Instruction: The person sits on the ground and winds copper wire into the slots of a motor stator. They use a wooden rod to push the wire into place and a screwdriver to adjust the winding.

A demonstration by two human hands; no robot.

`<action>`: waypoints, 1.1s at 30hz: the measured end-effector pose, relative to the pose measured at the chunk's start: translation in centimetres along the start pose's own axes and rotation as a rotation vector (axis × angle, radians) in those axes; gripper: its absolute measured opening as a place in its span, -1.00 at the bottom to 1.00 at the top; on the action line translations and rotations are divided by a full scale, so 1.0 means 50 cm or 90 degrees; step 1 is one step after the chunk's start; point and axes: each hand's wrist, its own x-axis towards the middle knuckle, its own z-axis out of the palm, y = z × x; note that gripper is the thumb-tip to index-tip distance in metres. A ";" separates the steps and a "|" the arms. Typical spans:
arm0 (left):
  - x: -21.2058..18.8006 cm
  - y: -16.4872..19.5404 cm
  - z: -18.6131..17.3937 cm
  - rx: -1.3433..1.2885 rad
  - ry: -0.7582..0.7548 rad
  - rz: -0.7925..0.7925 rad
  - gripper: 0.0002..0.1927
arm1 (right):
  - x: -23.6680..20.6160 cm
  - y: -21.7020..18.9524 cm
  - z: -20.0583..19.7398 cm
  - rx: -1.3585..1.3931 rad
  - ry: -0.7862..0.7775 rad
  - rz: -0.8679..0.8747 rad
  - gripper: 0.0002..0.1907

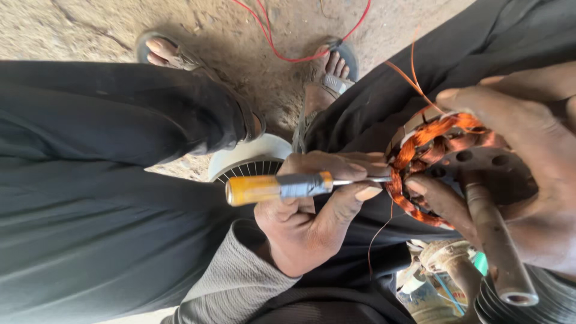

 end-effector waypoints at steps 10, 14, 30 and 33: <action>0.007 0.008 -0.006 0.134 -0.095 0.027 -0.77 | -0.031 0.049 -0.002 0.014 -0.108 0.154 -0.41; 0.006 -0.001 -0.002 0.223 -0.075 0.048 -0.76 | -0.108 0.184 0.050 0.103 -0.164 0.276 -0.61; 0.000 -0.026 -0.002 -0.172 -0.031 -0.218 -0.68 | -0.436 0.534 0.350 0.379 -0.388 0.683 -0.78; -0.018 -0.041 -0.010 -0.557 0.044 -0.386 -0.64 | -0.418 0.517 0.350 0.351 -0.376 0.640 -0.81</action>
